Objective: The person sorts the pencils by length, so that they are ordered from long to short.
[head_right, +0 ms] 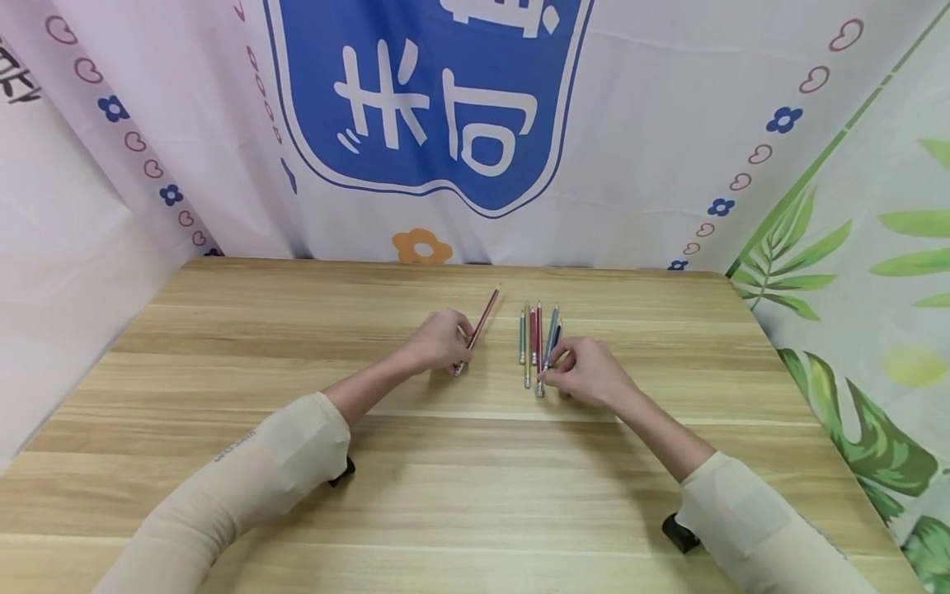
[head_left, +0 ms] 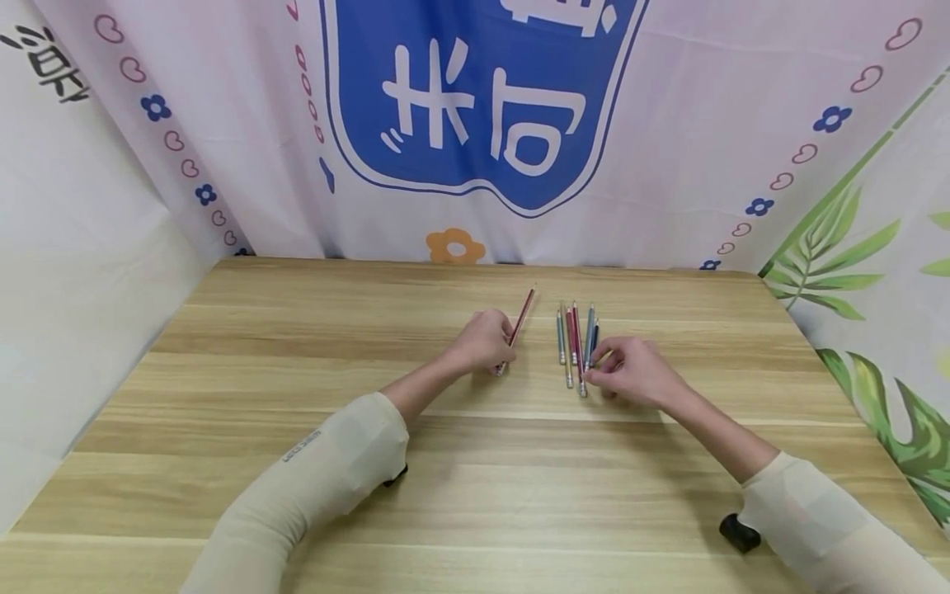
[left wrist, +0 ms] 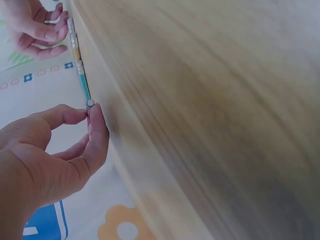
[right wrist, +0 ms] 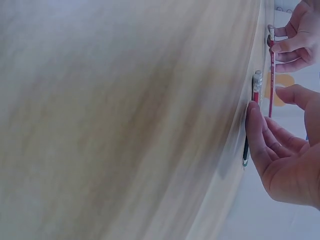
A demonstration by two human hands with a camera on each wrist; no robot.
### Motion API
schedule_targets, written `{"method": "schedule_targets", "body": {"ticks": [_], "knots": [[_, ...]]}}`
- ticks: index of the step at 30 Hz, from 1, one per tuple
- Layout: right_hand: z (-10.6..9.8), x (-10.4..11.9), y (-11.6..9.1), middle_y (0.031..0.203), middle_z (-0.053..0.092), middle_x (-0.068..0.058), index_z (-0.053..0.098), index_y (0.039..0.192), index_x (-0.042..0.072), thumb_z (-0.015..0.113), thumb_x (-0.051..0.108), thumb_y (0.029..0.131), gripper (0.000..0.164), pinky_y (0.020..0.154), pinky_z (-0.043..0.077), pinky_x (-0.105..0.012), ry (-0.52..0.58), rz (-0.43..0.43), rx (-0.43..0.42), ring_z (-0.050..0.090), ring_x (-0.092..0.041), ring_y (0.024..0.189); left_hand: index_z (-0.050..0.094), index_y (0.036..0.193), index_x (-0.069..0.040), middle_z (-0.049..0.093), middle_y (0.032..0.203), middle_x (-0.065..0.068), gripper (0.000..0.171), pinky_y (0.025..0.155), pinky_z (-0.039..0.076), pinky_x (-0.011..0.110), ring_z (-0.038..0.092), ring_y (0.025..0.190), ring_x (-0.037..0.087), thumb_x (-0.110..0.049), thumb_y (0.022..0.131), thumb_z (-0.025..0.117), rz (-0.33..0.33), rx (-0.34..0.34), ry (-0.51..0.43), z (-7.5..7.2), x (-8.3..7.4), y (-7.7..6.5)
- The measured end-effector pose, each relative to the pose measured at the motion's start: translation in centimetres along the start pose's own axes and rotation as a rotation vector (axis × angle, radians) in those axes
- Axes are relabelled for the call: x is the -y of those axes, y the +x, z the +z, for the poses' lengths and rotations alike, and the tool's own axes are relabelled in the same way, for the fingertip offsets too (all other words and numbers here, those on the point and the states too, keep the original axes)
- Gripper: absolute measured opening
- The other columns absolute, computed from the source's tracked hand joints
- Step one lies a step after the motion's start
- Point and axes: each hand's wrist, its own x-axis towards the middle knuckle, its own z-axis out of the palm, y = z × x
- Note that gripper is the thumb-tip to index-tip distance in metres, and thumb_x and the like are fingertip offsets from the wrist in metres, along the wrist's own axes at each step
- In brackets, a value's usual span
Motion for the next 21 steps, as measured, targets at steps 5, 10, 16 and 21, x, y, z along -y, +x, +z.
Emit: {"method": "schedule_targets", "body": {"ticks": [5,10,16,21], "knots": [[0.5,0.0,0.0,0.084,0.074,-0.014,0.065,0.109,-0.009,0.078,0.01,0.092,0.028,0.059,0.065,-0.034,0.101,0.04,0.02,0.072,-0.022,0.066,0.061,0.121,0.012,0.07,0.083,0.016,0.034,0.051,0.06,0.024,0.061,0.052,0.014,0.009,0.089,0.071,-0.025,-0.002,-0.027,-0.6,0.3,-0.4],[0.8,-0.2,0.1,0.078,0.074,-0.011,0.063,0.105,-0.009,0.079,0.009,0.091,0.028,0.057,0.065,-0.034,0.116,0.044,0.012,0.071,-0.022,0.063,0.06,0.122,0.011,0.071,0.087,0.017,0.034,0.054,0.062,0.026,0.063,0.056,0.015,0.009,0.09,0.069,-0.024,0.004,-0.069,-1.5,0.9,-0.8],[0.9,-0.1,0.3,0.073,0.073,-0.009,0.062,0.101,-0.007,0.081,0.008,0.089,0.027,0.055,0.064,-0.033,0.1,0.04,0.006,0.07,-0.02,0.061,0.058,0.125,0.01,0.07,0.091,0.019,0.035,0.056,0.063,0.028,0.063,0.059,0.016,0.009,0.091,0.068,-0.008,-0.003,-0.142,-2.7,1.6,-1.4],[1.0,0.0,0.3,0.072,0.072,-0.009,0.061,0.102,-0.007,0.081,0.007,0.088,0.028,0.054,0.063,-0.032,0.077,0.034,0.003,0.069,-0.019,0.06,0.054,0.131,0.009,0.069,0.094,0.019,0.04,0.059,0.064,0.031,0.063,0.062,0.018,0.007,0.093,0.067,-0.009,0.01,-0.143,-3.6,2.5,-1.6]]}}
